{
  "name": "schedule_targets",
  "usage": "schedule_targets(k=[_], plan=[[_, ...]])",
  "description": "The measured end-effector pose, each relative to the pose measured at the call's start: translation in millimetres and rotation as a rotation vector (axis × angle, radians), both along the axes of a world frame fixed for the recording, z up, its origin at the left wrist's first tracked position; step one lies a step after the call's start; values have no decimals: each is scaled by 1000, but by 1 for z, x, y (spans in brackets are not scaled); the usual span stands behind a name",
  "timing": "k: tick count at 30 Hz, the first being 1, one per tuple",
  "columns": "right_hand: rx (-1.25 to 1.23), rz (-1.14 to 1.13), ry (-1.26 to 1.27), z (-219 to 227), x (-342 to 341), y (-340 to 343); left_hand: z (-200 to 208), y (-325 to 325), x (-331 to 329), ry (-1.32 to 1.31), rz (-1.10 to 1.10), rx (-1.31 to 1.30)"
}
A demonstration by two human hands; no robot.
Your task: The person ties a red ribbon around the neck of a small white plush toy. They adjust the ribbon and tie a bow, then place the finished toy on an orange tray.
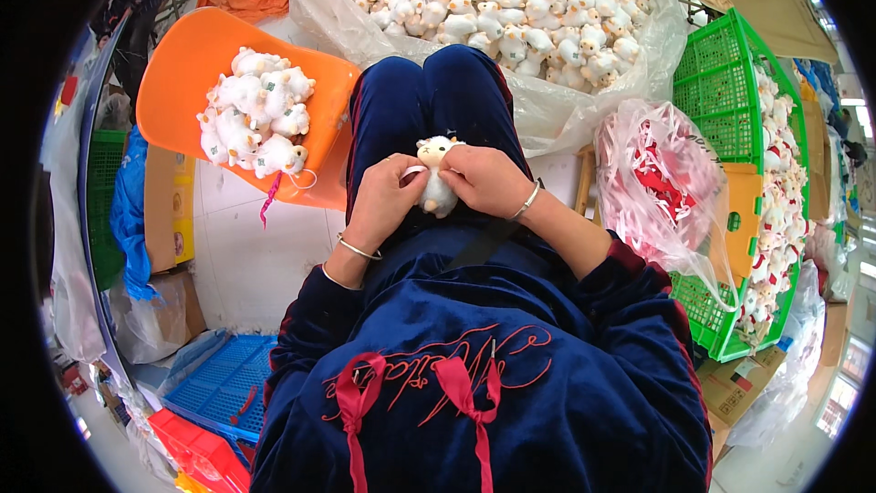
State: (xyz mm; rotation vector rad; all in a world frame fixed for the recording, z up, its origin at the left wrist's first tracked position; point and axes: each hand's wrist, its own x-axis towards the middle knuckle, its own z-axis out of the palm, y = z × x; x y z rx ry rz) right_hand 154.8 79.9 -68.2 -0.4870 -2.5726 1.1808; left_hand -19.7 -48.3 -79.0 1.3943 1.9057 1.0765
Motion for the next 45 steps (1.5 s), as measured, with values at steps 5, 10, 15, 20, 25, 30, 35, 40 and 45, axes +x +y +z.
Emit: schedule_targets(k=[5, 10, 15, 20, 25, 30, 35, 40, 45], plan=[[-89, -71, 2, -5, 3, 4, 2, 6, -1, -85, -50, 21], [-183, -169, -27, 0, 13, 6, -11, 11, 19, -245, 39, 201], [-417, -216, 0, -5, 20, 7, -9, 11, 26, -196, 20, 174], [-390, -85, 23, 3, 16, 11, -9, 13, 24, -455, 38, 55], [-449, -18, 47, 5, 10, 18, -18, 15, 19, -756, 48, -6], [-494, 22, 113, 6, 2, 20, -15, 15, 14, -898, 16, -131], [-581, -54, 50, 8, -8, 19, -23, 13, 17, -620, -62, -55], [-881, -200, 20, 3, -5, 33, -20, 14, 28, -773, 43, -58], [-184, -86, 27, 9, 4, 18, -23, 14, 26, -660, 34, -110]])
